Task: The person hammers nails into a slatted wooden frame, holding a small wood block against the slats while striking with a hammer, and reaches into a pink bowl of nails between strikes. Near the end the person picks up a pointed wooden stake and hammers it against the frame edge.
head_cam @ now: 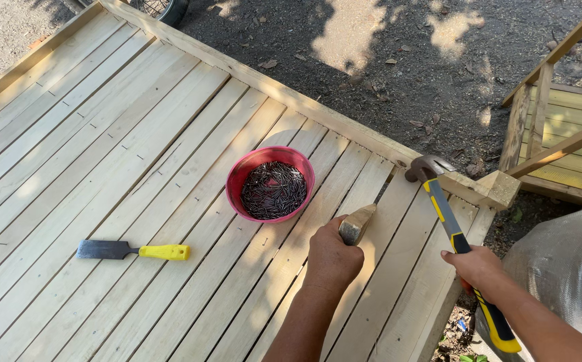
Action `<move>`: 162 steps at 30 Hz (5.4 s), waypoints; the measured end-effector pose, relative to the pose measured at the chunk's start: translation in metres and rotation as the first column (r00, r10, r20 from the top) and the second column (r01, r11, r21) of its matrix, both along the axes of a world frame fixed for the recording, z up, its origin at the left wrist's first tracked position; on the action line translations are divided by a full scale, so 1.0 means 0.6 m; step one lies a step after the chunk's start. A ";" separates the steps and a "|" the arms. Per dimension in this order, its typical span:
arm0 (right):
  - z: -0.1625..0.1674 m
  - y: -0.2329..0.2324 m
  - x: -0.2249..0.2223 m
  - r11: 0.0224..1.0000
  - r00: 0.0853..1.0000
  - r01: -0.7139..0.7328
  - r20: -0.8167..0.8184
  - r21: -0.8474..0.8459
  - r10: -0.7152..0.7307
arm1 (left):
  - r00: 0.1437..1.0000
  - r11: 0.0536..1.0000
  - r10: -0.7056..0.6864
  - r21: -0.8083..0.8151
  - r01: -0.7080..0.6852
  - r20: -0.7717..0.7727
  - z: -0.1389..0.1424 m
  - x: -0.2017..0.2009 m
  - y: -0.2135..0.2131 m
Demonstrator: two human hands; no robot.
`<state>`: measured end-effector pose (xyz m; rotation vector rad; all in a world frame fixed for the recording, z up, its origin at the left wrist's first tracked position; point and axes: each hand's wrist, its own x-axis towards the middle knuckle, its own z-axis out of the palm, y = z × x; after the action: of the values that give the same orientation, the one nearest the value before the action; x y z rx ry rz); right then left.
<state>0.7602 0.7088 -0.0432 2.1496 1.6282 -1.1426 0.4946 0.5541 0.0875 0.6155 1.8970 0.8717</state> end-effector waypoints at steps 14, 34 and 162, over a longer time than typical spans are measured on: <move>0.002 -0.015 -0.029 0.985 0.983 0.171 -0.065 0.015 -0.170 | 0.999 0.996 0.032 0.086 -0.029 -0.035 -0.011 0.000 -0.011; -0.013 -0.073 -0.028 0.952 0.941 0.235 -0.198 -0.196 -0.273 | 0.998 0.997 0.032 0.073 -0.027 -0.059 -0.009 -0.002 -0.032; -0.212 -0.320 0.079 0.903 0.910 -0.131 -0.412 -0.409 -0.054 | 0.974 0.967 0.115 0.247 -0.064 -0.197 -0.018 -0.115 -0.033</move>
<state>0.8073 0.5165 -0.1705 1.6602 1.3739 -1.8448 0.4258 0.5345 0.0769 0.7983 2.0373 1.1436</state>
